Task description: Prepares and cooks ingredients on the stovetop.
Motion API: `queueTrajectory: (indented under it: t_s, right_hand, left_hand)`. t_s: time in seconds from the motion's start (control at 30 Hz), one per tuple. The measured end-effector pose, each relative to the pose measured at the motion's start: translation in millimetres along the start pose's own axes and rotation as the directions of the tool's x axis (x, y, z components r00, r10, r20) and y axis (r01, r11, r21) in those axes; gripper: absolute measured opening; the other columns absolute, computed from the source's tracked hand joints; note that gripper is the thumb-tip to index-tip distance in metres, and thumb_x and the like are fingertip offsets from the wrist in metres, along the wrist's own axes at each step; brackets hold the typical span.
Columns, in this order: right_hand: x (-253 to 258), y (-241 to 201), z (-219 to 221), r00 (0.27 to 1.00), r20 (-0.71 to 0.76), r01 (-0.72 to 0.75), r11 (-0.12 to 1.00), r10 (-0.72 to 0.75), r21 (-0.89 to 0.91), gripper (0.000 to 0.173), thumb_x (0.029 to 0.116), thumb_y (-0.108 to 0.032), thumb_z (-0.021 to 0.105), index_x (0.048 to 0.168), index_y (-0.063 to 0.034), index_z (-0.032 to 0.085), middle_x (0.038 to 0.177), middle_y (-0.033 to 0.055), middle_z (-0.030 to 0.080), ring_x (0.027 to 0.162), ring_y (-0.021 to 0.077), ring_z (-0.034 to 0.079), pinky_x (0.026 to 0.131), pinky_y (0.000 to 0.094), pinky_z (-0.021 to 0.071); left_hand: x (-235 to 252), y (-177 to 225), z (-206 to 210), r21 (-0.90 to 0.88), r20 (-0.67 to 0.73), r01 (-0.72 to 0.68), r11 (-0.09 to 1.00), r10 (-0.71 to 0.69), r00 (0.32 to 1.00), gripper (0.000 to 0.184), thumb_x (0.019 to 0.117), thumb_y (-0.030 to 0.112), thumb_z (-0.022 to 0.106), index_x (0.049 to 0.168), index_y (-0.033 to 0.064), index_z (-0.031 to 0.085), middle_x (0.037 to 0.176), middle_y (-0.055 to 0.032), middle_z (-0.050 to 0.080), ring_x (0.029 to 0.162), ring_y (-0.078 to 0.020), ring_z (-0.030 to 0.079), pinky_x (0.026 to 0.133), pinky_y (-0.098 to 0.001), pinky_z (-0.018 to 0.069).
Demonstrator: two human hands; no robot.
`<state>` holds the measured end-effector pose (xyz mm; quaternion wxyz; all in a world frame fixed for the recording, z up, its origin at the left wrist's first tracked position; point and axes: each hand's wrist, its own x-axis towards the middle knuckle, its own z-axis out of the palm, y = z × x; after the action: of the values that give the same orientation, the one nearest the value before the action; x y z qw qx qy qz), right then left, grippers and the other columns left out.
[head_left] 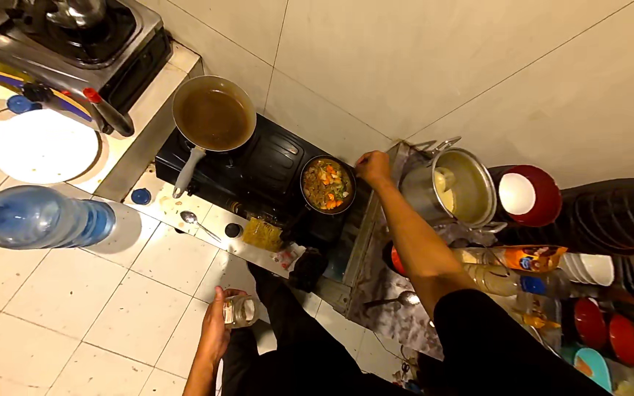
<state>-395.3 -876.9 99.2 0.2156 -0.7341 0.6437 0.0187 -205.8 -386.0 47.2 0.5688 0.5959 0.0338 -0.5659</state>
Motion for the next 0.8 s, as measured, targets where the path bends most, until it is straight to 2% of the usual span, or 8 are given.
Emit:
queueTrajectory:
  t_s: [0.07,0.17,0.23,0.37,0.47,0.57,0.67,0.8]
  right_hand:
    - [-7.5,10.3,2.5,1.000,0.005,-0.008,0.999,0.008,-0.048,0.024,0.0953,-0.021,0.071,0.104,0.0018,0.073,0.103,0.0242,0.073,0.095,0.0424,0.072,0.089,0.0654,0.0543]
    - [-22.8,7.6,12.2,0.998,0.015,0.062,0.994,-0.061,-0.085,0.025,0.0974,-0.012,0.066,0.119,0.0007,0.072,0.113,0.0305,0.069,0.108,0.0518,0.065,0.094,0.0726,0.0476]
    - [-34.2,-2.8,18.5,0.998,-0.019,0.056,0.991,-0.058,-0.125,0.025,0.0959,-0.013,0.069,0.116,0.0013,0.071,0.111,0.0323,0.068,0.105,0.0542,0.065,0.089,0.0750,0.0478]
    - [-99.1,-81.8,35.4,0.978,0.013,0.207,0.977,-0.206,-0.048,0.027,0.1003,-0.009,0.062,0.124,0.0032,0.066,0.121,0.0324,0.065,0.114,0.0523,0.062,0.096,0.0713,0.0466]
    - [-150.9,-144.4,114.7,0.835,0.325,0.455,0.889,-0.445,0.049,0.033,0.1010,-0.019,0.063,0.126,0.0032,0.064,0.119,0.0268,0.067,0.110,0.0430,0.066,0.097,0.0621,0.0518]
    - [-170.1,-170.2,236.3,0.647,0.595,0.593,0.805,-0.476,-0.001,0.050,0.0979,-0.023,0.067,0.143,-0.0025,0.056,0.141,0.0277,0.055,0.126,0.0462,0.058,0.105,0.0626,0.0461]
    - [-165.4,-169.7,328.2,0.585,0.577,0.729,0.681,-0.570,-0.067,0.063,0.0924,-0.016,0.068,0.151,-0.0050,0.049,0.158,0.0328,0.036,0.137,0.0542,0.045,0.108,0.0681,0.0424]
    - [-160.4,-173.3,358.6,0.575,0.559,0.772,0.623,-0.597,-0.129,0.048,0.0959,-0.003,0.060,0.143,0.0001,0.056,0.148,0.0409,0.042,0.133,0.0610,0.045,0.103,0.0716,0.0439]
  left_hand:
    - [-4.0,2.0,-4.6,-0.035,-0.008,-0.009,0.999,0.009,1.000,0.071,0.1092,0.047,0.010,0.105,0.0038,0.066,0.092,-0.0055,0.074,0.083,-0.0126,0.072,0.073,-0.0288,0.0609]
    - [-10.0,7.1,-14.3,-0.064,-0.019,-0.039,0.997,0.037,0.999,0.072,0.1092,0.047,0.009,0.103,0.0039,0.067,0.093,-0.0054,0.074,0.083,-0.0129,0.071,0.074,-0.0292,0.0606]
    - [-14.5,7.6,-22.4,-0.099,-0.023,-0.066,0.993,0.064,0.998,0.071,0.1088,0.048,0.010,0.105,0.0038,0.066,0.094,-0.0059,0.073,0.085,-0.0136,0.071,0.076,-0.0307,0.0603]
    - [-31.4,6.9,-39.7,-0.203,-0.083,-0.124,0.971,0.109,0.991,0.072,0.1077,0.048,0.008,0.103,0.0054,0.066,0.095,-0.0057,0.073,0.088,-0.0140,0.071,0.078,-0.0314,0.0607]
    - [-43.3,-4.8,-57.7,-0.277,-0.167,-0.162,0.947,0.119,0.979,0.073,0.1069,0.052,0.009,0.103,0.0059,0.066,0.095,-0.0062,0.073,0.087,-0.0141,0.071,0.077,-0.0307,0.0608]
    - [-57.8,-23.2,-68.0,-0.342,-0.269,-0.195,0.919,0.103,0.958,0.072,0.1060,0.057,0.014,0.104,0.0074,0.066,0.097,-0.0053,0.075,0.089,-0.0142,0.072,0.078,-0.0307,0.0611]
    - [-74.9,-35.8,-71.6,-0.389,-0.397,-0.259,0.884,0.092,0.913,0.069,0.1046,0.061,0.024,0.106,0.0088,0.068,0.098,-0.0049,0.075,0.087,-0.0146,0.072,0.075,-0.0315,0.0615]
    - [-92.1,-50.5,-76.6,-0.465,-0.510,-0.326,0.823,0.051,0.859,0.067,0.1059,0.058,0.021,0.105,0.0099,0.068,0.099,-0.0034,0.075,0.090,-0.0137,0.071,0.080,-0.0323,0.0602]
